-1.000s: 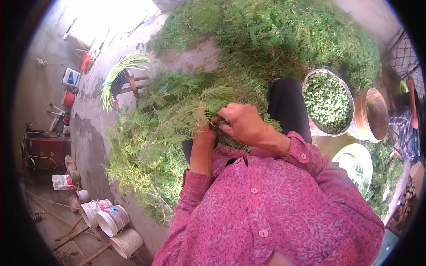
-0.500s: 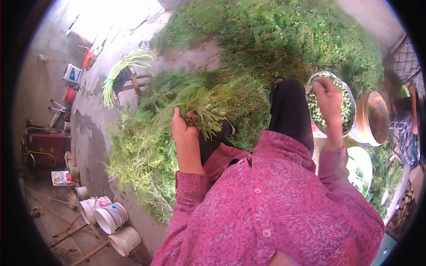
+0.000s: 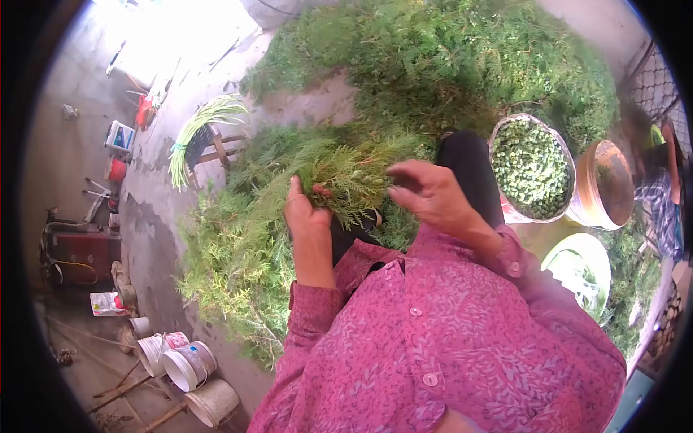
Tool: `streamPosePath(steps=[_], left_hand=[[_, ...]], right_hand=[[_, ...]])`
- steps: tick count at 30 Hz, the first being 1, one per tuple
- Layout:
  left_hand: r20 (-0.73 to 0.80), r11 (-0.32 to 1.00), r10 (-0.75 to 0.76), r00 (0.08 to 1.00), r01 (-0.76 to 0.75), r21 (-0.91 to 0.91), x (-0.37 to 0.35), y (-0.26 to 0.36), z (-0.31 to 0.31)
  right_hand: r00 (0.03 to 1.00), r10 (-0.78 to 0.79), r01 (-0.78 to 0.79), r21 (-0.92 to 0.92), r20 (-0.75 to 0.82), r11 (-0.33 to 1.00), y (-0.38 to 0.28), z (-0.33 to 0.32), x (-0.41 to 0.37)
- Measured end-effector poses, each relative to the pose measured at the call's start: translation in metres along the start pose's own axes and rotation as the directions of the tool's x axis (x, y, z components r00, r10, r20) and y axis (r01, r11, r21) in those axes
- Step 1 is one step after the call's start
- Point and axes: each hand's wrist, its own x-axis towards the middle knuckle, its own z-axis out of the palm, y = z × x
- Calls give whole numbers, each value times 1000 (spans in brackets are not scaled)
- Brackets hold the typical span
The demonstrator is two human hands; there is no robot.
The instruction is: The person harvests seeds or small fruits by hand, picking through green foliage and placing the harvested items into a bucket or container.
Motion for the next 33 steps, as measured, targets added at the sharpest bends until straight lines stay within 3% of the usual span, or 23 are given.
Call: streamPosePath(steps=[2,6,10,12,17,20,23,27,29,30,32,33], left_hand=[[30,1000,5,1000,-5,-1,1,-1,-5],[111,1000,7,994,-5,-18,2,0,-11],[111,1000,27,994,-27,-1,-8,-3,-6],[34,998,55,998,-56,28,-14,-4,-2],[102,997,70,992,-75,37,-15,-5,-6],[98,995,82,992,-87,46,-12,-5,-9],[73,993,94,993,-98,63,-13,-5,-7],[30,972,152,988,-155,177,-4,-2,-2],[29,988,119,992,-121,96,11,7,-12],[33,996,84,996,-84,13,18,13,-18],[52,998,57,997,-56,-21,31,28,-28],[68,998,33,997,-29,-58,32,33,-32]], right_hand=[[988,-138,129,-118,-68,985,4,19,12],[983,-180,171,-218,-25,961,6,31,18],[976,-212,193,-247,-53,950,6,39,20],[971,-230,206,-260,-66,943,5,43,21],[994,-106,104,-68,-24,992,-8,45,20],[974,-221,218,-60,-46,974,3,49,21],[987,-160,160,-38,25,986,6,46,19],[987,-163,163,68,-19,984,6,51,9],[996,-19,-1,216,92,976,-6,48,1],[996,-19,-1,219,90,976,-11,43,0],[916,209,-359,465,343,809,-17,31,-4],[916,211,-360,466,342,808,-6,29,-4]])
